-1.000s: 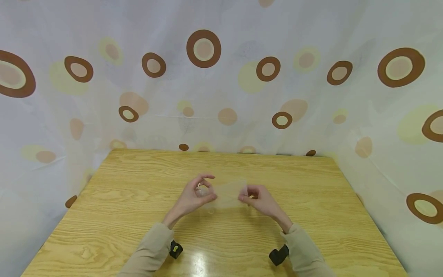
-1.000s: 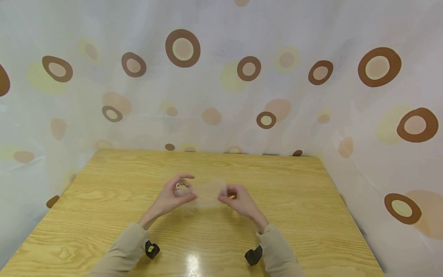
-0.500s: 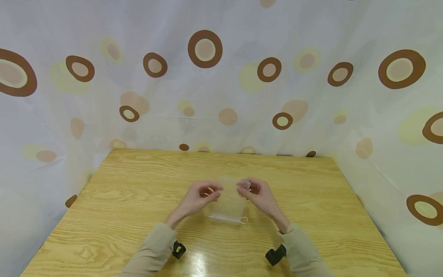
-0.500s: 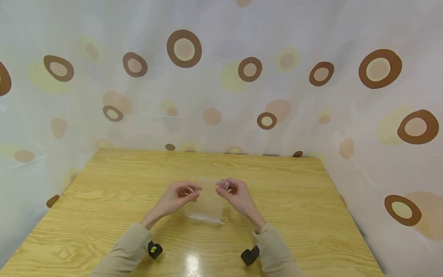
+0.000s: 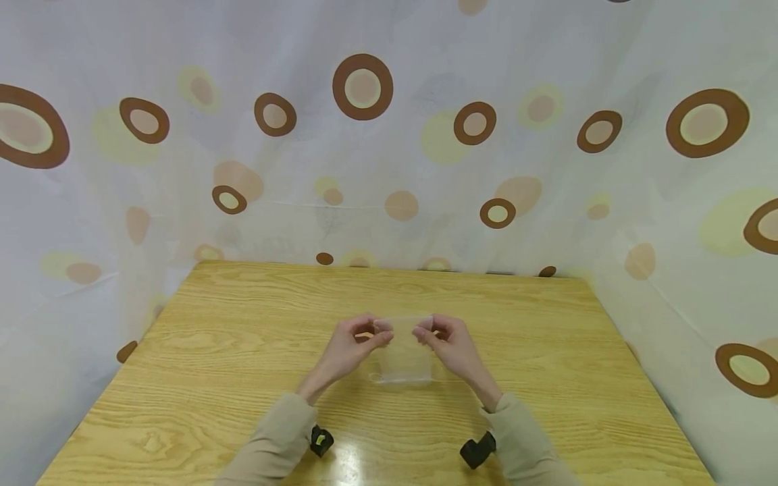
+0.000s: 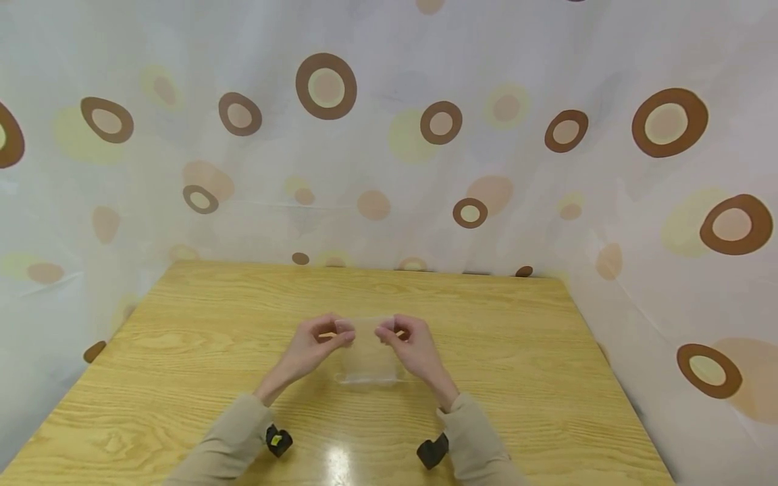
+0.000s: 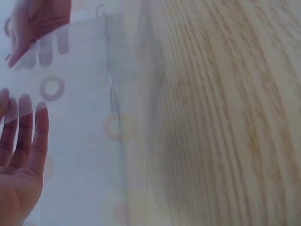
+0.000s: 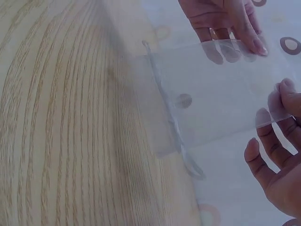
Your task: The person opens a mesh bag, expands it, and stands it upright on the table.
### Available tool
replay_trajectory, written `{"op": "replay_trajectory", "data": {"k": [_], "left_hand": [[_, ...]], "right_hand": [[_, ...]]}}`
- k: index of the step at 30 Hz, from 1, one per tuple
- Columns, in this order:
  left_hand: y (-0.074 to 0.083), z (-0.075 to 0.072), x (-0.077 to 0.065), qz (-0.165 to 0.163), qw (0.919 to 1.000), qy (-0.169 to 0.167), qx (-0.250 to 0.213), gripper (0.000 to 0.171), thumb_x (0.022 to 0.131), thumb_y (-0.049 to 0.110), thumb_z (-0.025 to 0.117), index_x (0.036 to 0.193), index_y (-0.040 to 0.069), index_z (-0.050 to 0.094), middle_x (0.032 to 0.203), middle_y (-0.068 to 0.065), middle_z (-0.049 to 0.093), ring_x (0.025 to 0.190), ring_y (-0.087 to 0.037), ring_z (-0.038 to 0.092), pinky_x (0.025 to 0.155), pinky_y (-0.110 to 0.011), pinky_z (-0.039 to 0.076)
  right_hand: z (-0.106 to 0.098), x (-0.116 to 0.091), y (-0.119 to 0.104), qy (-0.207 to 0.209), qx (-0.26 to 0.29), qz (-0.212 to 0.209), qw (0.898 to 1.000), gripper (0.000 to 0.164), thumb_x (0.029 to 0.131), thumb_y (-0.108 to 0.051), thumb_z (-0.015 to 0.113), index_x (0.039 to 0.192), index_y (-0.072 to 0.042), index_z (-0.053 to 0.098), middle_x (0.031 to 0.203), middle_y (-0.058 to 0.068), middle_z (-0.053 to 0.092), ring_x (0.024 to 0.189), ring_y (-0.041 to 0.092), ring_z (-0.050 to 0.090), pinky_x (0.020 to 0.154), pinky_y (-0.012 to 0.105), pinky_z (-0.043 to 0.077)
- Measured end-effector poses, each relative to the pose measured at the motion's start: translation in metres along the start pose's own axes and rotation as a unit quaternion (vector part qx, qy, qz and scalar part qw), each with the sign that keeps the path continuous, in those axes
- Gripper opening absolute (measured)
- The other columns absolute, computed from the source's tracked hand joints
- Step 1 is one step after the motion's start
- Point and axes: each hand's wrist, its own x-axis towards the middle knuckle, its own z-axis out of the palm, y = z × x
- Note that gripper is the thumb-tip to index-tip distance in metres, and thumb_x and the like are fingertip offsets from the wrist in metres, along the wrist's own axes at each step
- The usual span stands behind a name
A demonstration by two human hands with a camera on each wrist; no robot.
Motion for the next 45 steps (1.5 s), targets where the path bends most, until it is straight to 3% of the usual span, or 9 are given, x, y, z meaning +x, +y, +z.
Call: {"op": "replay_trajectory", "data": {"k": [5,10,14,19,26,29,34,38,45], "left_hand": [[0.0017,0.0027,0.0019,-0.001,0.9996,0.027,-0.010,0.019,0.097,0.016,0.067,0.099,-0.003,0.071,0.102,-0.025,0.072,0.083,-0.008,0.070,0.082,-0.028,0.061],[0.0002,0.0043,0.0026,0.023,0.9992,0.032,0.001,0.022,0.099,0.015,0.065,0.095,-0.006,0.071,0.097,-0.024,0.072,0.085,-0.005,0.068,0.081,-0.026,0.061],[-0.0004,0.0038,0.0018,0.027,0.9990,0.034,0.010,0.023,0.100,0.016,0.063,0.095,-0.004,0.072,0.096,-0.019,0.073,0.085,-0.002,0.067,0.081,-0.025,0.060],[-0.0018,0.0036,0.0015,0.031,0.9989,0.033,0.010,0.026,0.100,0.015,0.062,0.092,-0.007,0.071,0.097,-0.024,0.072,0.085,-0.001,0.067,0.082,-0.025,0.060],[-0.0018,0.0041,0.0007,0.030,0.9992,0.028,0.004,0.025,0.100,0.016,0.063,0.089,-0.004,0.072,0.101,-0.024,0.073,0.087,-0.002,0.069,0.082,-0.029,0.062],[-0.0014,0.0045,-0.0003,0.023,0.9995,0.014,-0.015,0.017,0.095,0.014,0.070,0.103,-0.001,0.072,0.102,-0.022,0.074,0.086,-0.003,0.069,0.081,-0.031,0.062],[0.0003,0.0050,-0.0013,0.028,0.9988,0.004,-0.040,0.044,0.085,0.009,0.081,0.125,0.005,0.064,0.101,-0.024,0.071,0.086,-0.006,0.069,0.080,-0.029,0.061],[0.0020,0.0060,-0.0016,0.034,0.9989,0.010,-0.032,0.033,0.085,0.009,0.081,0.115,0.000,0.068,0.102,-0.024,0.071,0.086,-0.004,0.068,0.080,-0.027,0.061],[0.0024,0.0070,-0.0017,0.044,0.9983,0.035,-0.015,0.011,0.091,0.009,0.074,0.096,0.000,0.074,0.099,-0.021,0.074,0.083,-0.002,0.068,0.079,-0.030,0.062]], "right_hand": [[0.0035,0.0000,-0.0011,0.012,-0.012,-0.009,1.000,0.014,0.096,-0.002,0.064,0.086,0.007,0.069,0.078,0.012,0.068,0.072,0.002,0.061,0.063,0.026,0.055],[0.0053,0.0000,-0.0013,0.005,-0.002,0.002,1.000,0.020,0.099,-0.005,0.062,0.085,0.005,0.070,0.081,0.024,0.069,0.072,-0.001,0.062,0.067,0.027,0.057],[0.0050,-0.0009,-0.0020,-0.007,0.021,0.017,1.000,0.017,0.100,-0.007,0.062,0.094,0.006,0.072,0.084,0.009,0.072,0.075,0.000,0.063,0.070,0.028,0.058],[0.0045,-0.0014,-0.0023,-0.014,0.048,0.012,0.999,0.013,0.097,-0.003,0.065,0.097,0.009,0.070,0.091,-0.014,0.071,0.079,-0.001,0.065,0.070,0.026,0.058],[0.0050,-0.0013,-0.0036,-0.002,0.048,-0.007,0.999,0.013,0.095,0.001,0.065,0.089,0.011,0.068,0.082,-0.008,0.070,0.074,-0.001,0.065,0.071,0.022,0.058],[0.0058,-0.0016,-0.0029,0.002,0.028,-0.016,0.999,0.012,0.095,0.001,0.065,0.089,0.009,0.070,0.080,-0.003,0.070,0.073,0.000,0.065,0.069,0.026,0.059],[0.0064,-0.0026,-0.0015,0.008,-0.003,-0.026,1.000,0.011,0.095,0.000,0.065,0.089,0.005,0.073,0.080,0.020,0.070,0.073,0.002,0.064,0.068,0.027,0.057],[0.0062,-0.0037,-0.0013,0.004,-0.003,-0.033,0.999,0.012,0.096,0.000,0.065,0.088,0.002,0.074,0.085,0.028,0.070,0.076,0.000,0.065,0.070,0.025,0.057],[0.0051,-0.0053,-0.0044,-0.014,0.020,-0.029,0.999,0.012,0.098,-0.003,0.063,0.093,0.003,0.072,0.091,0.026,0.071,0.079,0.002,0.064,0.070,0.026,0.056]]}}
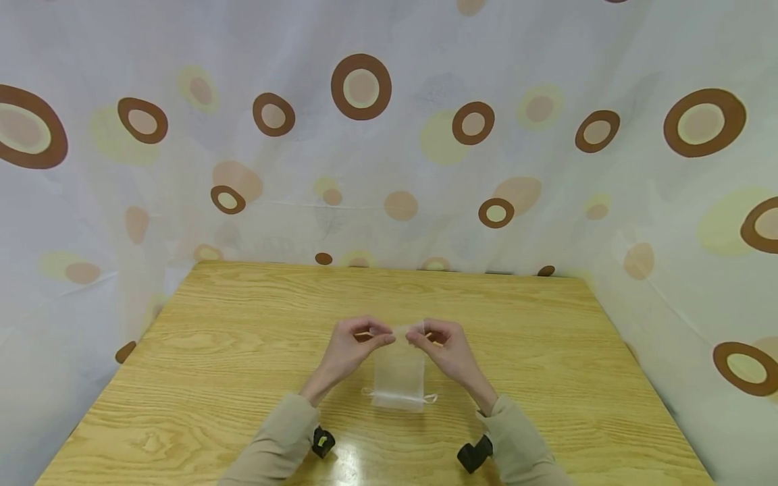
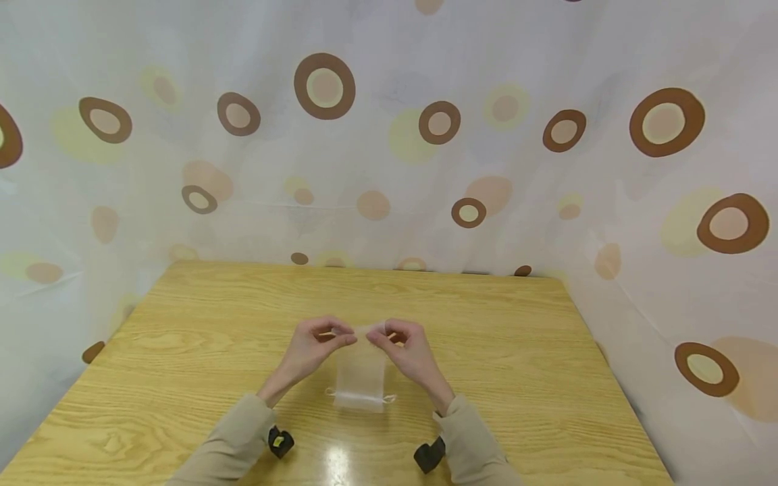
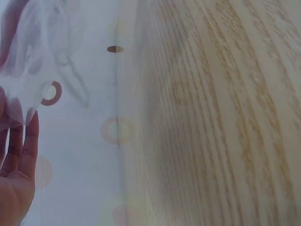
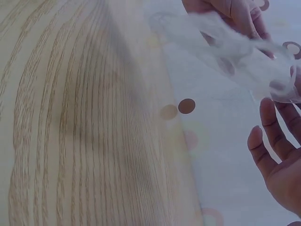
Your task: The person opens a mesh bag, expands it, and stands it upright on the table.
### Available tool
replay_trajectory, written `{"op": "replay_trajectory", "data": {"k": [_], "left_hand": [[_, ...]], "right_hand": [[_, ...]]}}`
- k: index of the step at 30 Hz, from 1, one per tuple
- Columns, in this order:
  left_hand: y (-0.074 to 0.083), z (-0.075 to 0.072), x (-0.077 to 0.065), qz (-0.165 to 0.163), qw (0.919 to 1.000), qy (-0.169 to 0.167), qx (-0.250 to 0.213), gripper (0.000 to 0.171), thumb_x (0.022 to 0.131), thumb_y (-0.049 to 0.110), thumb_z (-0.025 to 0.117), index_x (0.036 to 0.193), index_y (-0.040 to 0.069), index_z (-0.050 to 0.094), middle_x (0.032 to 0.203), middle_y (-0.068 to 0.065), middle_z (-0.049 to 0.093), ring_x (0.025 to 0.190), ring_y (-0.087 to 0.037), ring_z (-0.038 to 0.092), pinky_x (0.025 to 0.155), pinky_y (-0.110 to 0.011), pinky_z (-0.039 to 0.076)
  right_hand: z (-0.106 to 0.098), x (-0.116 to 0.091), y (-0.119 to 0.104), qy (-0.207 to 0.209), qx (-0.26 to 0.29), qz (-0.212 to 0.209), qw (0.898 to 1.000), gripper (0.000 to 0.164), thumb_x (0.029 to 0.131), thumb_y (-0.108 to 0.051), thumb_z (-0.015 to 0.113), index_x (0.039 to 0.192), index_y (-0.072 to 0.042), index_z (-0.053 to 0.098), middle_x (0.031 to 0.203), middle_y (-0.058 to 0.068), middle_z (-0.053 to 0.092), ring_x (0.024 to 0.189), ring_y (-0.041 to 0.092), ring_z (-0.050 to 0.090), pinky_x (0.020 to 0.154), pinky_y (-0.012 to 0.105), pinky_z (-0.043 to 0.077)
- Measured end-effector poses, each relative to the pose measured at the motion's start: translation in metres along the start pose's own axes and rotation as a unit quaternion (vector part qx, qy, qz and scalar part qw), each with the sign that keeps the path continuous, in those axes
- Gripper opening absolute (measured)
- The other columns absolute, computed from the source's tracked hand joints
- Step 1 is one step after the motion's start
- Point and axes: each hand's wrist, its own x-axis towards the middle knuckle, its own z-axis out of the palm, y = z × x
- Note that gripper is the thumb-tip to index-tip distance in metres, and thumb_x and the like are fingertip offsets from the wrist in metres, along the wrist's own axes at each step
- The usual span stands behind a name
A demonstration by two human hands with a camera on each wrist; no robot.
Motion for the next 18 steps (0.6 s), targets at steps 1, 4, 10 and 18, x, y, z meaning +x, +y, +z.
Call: {"op": "replay_trajectory", "data": {"k": [1,4,10,18], "left_hand": [[-0.0001,0.0000,0.0000,0.002,1.0000,0.002,0.001,0.010,0.091,0.009,0.074,0.096,0.000,0.074,0.099,-0.021,0.074,0.084,-0.001,0.068,0.079,-0.032,0.062],[-0.0009,0.0000,0.0003,0.015,0.9998,0.010,0.006,0.009,0.092,0.008,0.072,0.096,0.000,0.074,0.102,-0.023,0.073,0.089,0.000,0.067,0.081,-0.034,0.062],[-0.0039,0.0011,0.0021,0.056,0.9972,0.043,0.023,0.005,0.092,0.007,0.073,0.093,0.002,0.073,0.112,-0.020,0.067,0.103,-0.003,0.061,0.082,-0.031,0.060],[-0.0050,0.0015,0.0030,0.093,0.9928,0.048,0.060,0.007,0.089,0.006,0.075,0.096,0.006,0.073,0.113,-0.017,0.065,0.104,-0.014,0.061,0.084,-0.035,0.058]], "right_hand": [[-0.0002,0.0000,-0.0007,-0.003,0.006,0.000,1.000,0.013,0.099,-0.004,0.063,0.096,0.005,0.072,0.093,0.026,0.071,0.079,0.002,0.063,0.069,0.026,0.055],[-0.0006,0.0001,-0.0018,-0.008,0.014,-0.002,1.000,0.016,0.100,-0.005,0.061,0.100,0.007,0.071,0.095,0.026,0.070,0.078,0.005,0.061,0.067,0.027,0.054],[0.0002,0.0006,-0.0014,0.020,-0.013,-0.018,1.000,0.011,0.096,0.000,0.064,0.089,0.004,0.073,0.082,0.023,0.071,0.074,0.015,0.067,0.068,0.025,0.056],[0.0019,-0.0001,0.0007,0.061,-0.027,-0.023,0.998,0.010,0.091,0.003,0.070,0.081,0.002,0.073,0.074,0.020,0.069,0.068,0.009,0.065,0.068,0.026,0.056]]}}
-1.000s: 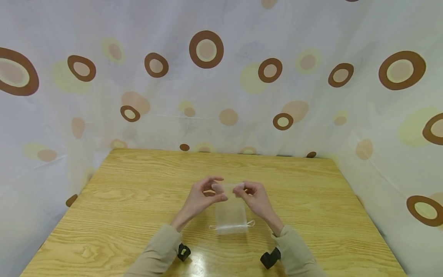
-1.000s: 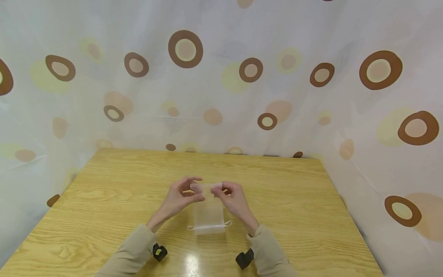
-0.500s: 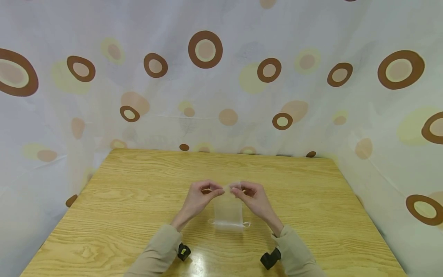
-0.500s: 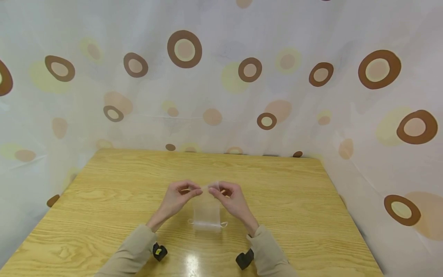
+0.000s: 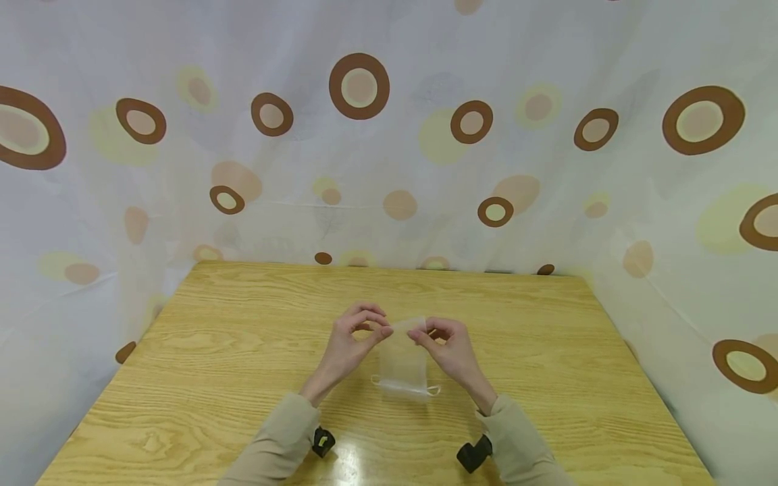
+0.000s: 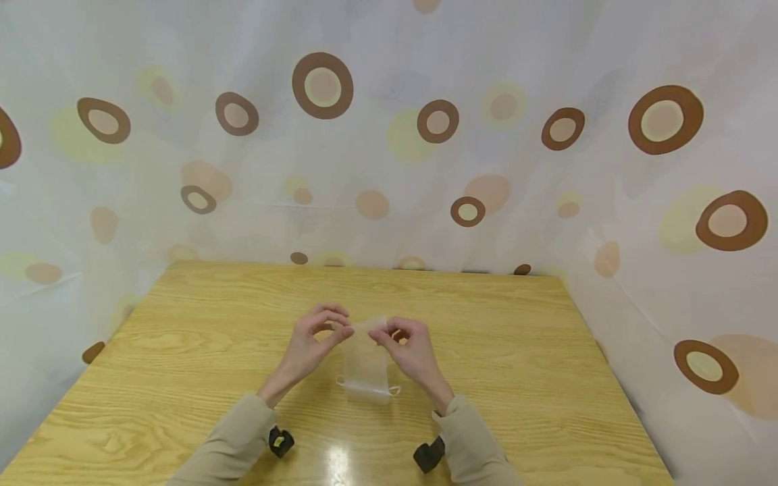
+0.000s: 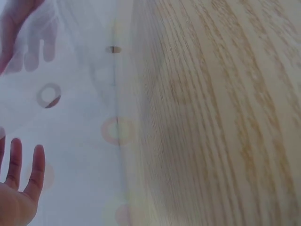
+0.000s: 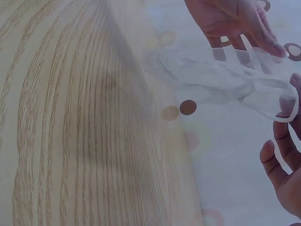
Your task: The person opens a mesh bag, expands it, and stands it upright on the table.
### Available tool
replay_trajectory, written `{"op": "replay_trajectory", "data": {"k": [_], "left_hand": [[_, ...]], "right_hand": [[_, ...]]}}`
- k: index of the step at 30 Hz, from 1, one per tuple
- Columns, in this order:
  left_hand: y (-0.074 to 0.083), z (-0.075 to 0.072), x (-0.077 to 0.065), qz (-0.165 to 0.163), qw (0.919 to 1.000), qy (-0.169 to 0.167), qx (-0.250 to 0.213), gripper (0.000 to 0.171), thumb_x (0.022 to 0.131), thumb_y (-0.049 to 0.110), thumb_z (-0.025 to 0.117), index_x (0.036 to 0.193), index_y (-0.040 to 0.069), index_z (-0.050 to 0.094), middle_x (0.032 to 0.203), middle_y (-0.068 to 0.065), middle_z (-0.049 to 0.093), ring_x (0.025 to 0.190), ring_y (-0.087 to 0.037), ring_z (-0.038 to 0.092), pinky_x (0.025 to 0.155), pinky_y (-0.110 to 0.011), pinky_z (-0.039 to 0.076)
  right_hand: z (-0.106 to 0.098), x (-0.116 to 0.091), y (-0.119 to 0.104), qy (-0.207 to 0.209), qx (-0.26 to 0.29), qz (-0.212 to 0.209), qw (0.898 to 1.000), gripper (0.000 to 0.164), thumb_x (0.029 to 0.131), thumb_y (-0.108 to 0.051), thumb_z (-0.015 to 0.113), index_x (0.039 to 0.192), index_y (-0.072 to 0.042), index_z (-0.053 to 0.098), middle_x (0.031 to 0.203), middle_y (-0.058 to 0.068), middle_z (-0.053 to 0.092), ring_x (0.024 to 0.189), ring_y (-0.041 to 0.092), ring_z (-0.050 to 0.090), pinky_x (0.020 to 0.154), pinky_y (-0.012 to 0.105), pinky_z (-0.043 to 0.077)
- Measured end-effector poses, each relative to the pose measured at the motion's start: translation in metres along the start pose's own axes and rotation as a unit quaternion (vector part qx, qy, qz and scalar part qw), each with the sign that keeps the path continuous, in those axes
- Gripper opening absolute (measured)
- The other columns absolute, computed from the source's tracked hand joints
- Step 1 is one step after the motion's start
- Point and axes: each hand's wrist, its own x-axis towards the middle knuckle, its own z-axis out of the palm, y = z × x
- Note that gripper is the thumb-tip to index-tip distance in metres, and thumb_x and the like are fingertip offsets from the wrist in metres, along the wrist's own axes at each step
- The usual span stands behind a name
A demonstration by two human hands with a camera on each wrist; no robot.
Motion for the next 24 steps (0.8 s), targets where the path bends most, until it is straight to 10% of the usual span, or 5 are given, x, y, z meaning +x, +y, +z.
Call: {"op": "replay_trajectory", "data": {"k": [15,24], "left_hand": [[-0.0011,0.0020,0.0000,0.028,0.9993,-0.018,0.017,0.019,0.078,0.007,0.086,0.092,0.011,0.075,0.106,-0.008,0.066,0.104,-0.018,0.060,0.091,-0.033,0.050],[-0.0003,0.0045,0.0004,0.052,0.9959,0.026,0.069,0.008,0.080,0.007,0.083,0.082,0.012,0.077,0.102,-0.007,0.056,0.100,-0.020,0.044,0.091,-0.033,0.034]], "right_hand": [[0.0028,-0.0023,-0.0001,-0.004,0.034,-0.022,0.999,0.014,0.089,0.004,0.071,0.076,0.002,0.068,0.074,0.023,0.065,0.072,0.006,0.064,0.069,0.027,0.056],[0.0031,-0.0023,0.0016,-0.014,0.044,-0.024,0.999,0.017,0.092,0.004,0.068,0.076,-0.001,0.067,0.072,0.017,0.066,0.067,0.014,0.064,0.065,0.025,0.055]]}}
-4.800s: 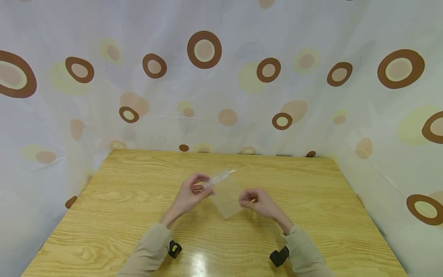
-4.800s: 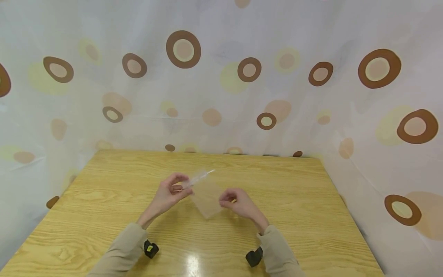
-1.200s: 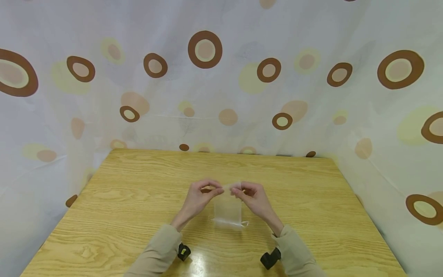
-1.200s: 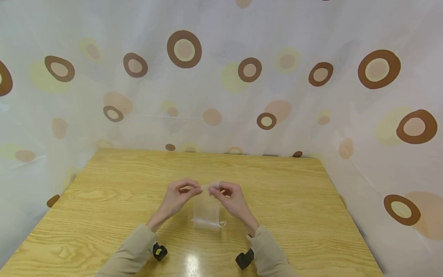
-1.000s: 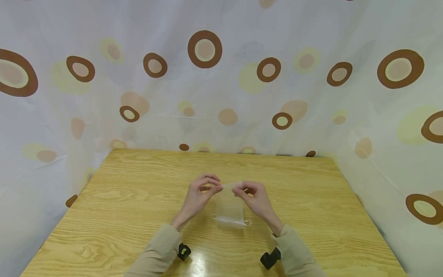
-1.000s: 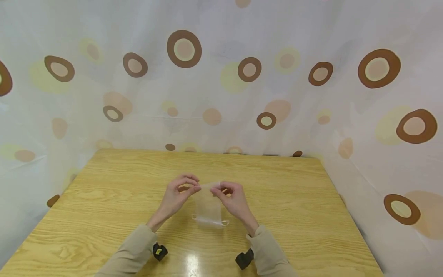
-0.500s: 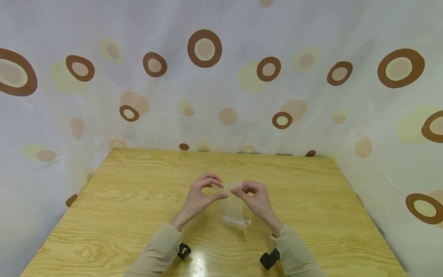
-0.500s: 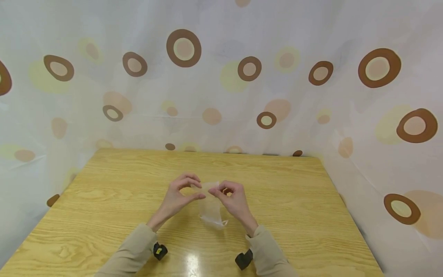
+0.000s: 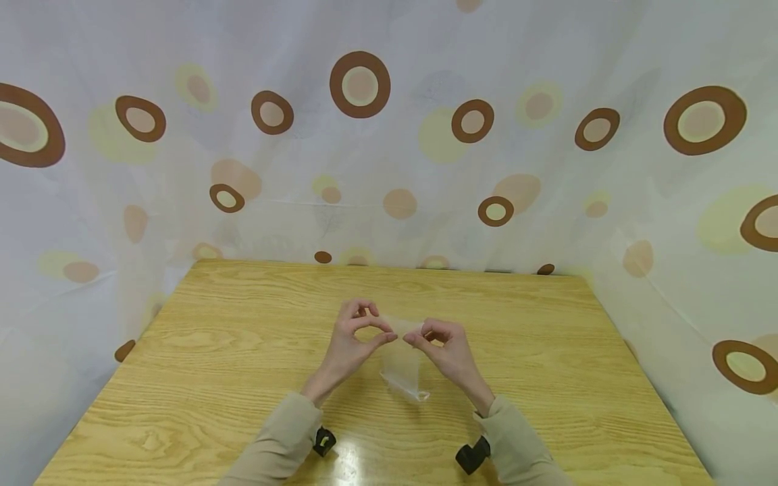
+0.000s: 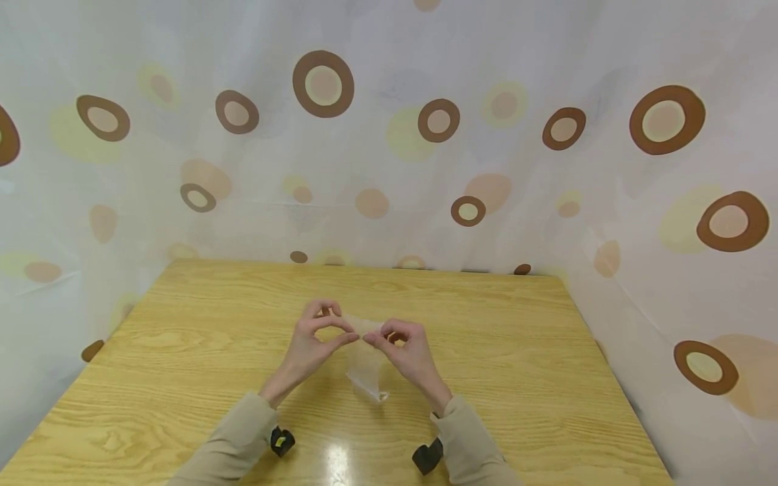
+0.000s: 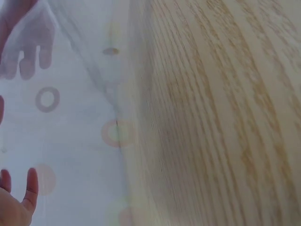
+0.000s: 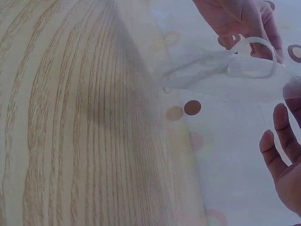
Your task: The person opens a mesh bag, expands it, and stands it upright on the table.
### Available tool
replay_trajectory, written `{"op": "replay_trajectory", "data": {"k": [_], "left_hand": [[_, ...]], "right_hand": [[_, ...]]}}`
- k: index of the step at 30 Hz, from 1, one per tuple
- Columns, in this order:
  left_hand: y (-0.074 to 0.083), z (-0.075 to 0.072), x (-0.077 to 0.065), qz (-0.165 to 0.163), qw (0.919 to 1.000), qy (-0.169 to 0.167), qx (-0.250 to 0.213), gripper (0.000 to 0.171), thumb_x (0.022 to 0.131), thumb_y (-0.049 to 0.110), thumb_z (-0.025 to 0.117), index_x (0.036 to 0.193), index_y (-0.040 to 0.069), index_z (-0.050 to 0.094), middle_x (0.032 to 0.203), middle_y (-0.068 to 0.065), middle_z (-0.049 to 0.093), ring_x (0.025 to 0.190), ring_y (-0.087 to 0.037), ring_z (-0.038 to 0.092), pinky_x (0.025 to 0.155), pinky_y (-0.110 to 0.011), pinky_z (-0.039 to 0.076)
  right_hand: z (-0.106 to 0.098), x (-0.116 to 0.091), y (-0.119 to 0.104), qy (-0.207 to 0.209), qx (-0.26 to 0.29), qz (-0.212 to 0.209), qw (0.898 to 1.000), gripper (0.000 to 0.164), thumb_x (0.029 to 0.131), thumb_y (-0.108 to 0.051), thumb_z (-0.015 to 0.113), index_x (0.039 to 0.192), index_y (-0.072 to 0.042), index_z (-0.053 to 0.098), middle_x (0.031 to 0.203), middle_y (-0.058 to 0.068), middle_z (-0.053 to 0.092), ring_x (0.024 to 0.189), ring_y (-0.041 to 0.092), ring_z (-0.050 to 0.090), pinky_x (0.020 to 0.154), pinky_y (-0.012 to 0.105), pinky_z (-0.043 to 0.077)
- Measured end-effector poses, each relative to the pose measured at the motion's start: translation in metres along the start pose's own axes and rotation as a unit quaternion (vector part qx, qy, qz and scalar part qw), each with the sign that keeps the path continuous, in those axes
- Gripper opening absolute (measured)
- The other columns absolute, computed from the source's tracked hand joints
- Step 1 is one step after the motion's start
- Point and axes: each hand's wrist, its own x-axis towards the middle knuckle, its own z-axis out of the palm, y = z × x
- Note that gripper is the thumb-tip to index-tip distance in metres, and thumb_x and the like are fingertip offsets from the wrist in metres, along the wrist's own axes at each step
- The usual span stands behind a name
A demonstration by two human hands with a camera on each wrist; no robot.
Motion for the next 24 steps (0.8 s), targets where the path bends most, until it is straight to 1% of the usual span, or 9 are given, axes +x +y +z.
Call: {"op": "replay_trajectory", "data": {"k": [3,6,8,10,13,15,18,20,24], "left_hand": [[-0.0002,0.0003,-0.0002,0.009,0.9999,0.012,0.006,0.009,0.080,0.006,0.083,0.084,0.011,0.076,0.097,-0.007,0.054,0.095,-0.018,0.043,0.086,-0.031,0.037],[-0.0009,-0.0002,0.0001,0.013,0.9998,0.013,-0.011,0.009,0.082,0.004,0.081,0.086,0.009,0.074,0.094,-0.007,0.064,0.092,-0.018,0.056,0.083,-0.030,0.048],[-0.0013,-0.0007,0.0003,0.014,0.9996,0.008,-0.024,0.009,0.083,0.003,0.079,0.087,0.008,0.073,0.091,-0.009,0.070,0.088,-0.020,0.065,0.080,-0.032,0.055],[-0.0007,-0.0014,0.0003,0.009,0.9993,0.001,-0.036,0.008,0.085,0.002,0.078,0.089,0.006,0.073,0.089,-0.011,0.073,0.086,-0.023,0.069,0.080,-0.034,0.058],[0.0000,-0.0014,-0.0001,-0.003,0.9985,-0.011,-0.054,0.007,0.086,-0.001,0.075,0.091,0.002,0.073,0.088,-0.016,0.075,0.083,-0.029,0.072,0.080,-0.036,0.061],[0.0003,-0.0012,-0.0004,-0.013,0.9977,-0.016,-0.064,0.006,0.086,-0.004,0.074,0.092,-0.001,0.073,0.089,-0.019,0.075,0.082,-0.032,0.073,0.079,-0.034,0.062],[0.0007,-0.0013,-0.0007,-0.024,0.9964,-0.023,-0.077,0.005,0.087,-0.003,0.073,0.092,-0.002,0.074,0.090,-0.020,0.075,0.081,-0.032,0.074,0.078,-0.029,0.062],[0.0014,-0.0013,-0.0007,-0.026,0.9958,-0.030,-0.083,0.005,0.087,-0.004,0.073,0.092,-0.002,0.074,0.090,-0.020,0.075,0.081,-0.031,0.075,0.078,-0.027,0.061],[0.0014,-0.0010,-0.0011,-0.027,0.9947,-0.042,-0.090,0.005,0.089,-0.002,0.073,0.094,-0.002,0.074,0.091,-0.020,0.076,0.082,-0.029,0.076,0.078,-0.027,0.062]], "right_hand": [[-0.0006,0.0000,0.0007,-0.002,0.022,0.013,1.000,0.019,0.099,0.001,0.059,0.084,0.005,0.068,0.074,0.005,0.067,0.067,0.010,0.061,0.061,0.027,0.053],[-0.0015,0.0005,0.0013,-0.007,0.062,0.036,0.997,0.026,0.105,-0.003,0.049,0.094,0.013,0.066,0.082,-0.007,0.067,0.072,0.008,0.060,0.059,0.028,0.053],[-0.0016,0.0012,0.0009,-0.017,0.076,0.054,0.995,0.026,0.105,-0.004,0.049,0.101,0.016,0.065,0.089,-0.012,0.067,0.078,0.007,0.062,0.061,0.029,0.055],[-0.0016,0.0015,0.0003,-0.028,0.073,0.073,0.994,0.023,0.103,-0.004,0.054,0.109,0.016,0.065,0.095,-0.013,0.068,0.082,0.005,0.064,0.063,0.030,0.057],[-0.0004,0.0015,-0.0007,-0.043,0.041,0.091,0.994,0.021,0.099,-0.002,0.061,0.114,0.012,0.066,0.103,-0.005,0.070,0.088,0.001,0.064,0.068,0.033,0.060],[0.0008,0.0011,-0.0012,-0.045,0.026,0.098,0.994,0.020,0.097,-0.001,0.063,0.114,0.010,0.067,0.105,0.007,0.071,0.090,0.000,0.064,0.070,0.035,0.061],[0.0029,0.0010,-0.0017,-0.039,0.014,0.105,0.994,0.018,0.096,-0.002,0.066,0.111,0.008,0.069,0.106,0.021,0.070,0.090,-0.001,0.065,0.073,0.033,0.061],[0.0041,0.0010,-0.0022,-0.032,0.010,0.107,0.994,0.017,0.095,-0.002,0.067,0.110,0.006,0.070,0.105,0.023,0.069,0.090,0.000,0.065,0.073,0.030,0.061],[0.0055,0.0017,-0.0034,-0.024,0.012,0.101,0.995,0.013,0.094,-0.004,0.069,0.105,0.004,0.072,0.101,0.022,0.070,0.086,0.001,0.066,0.074,0.028,0.060]]}}
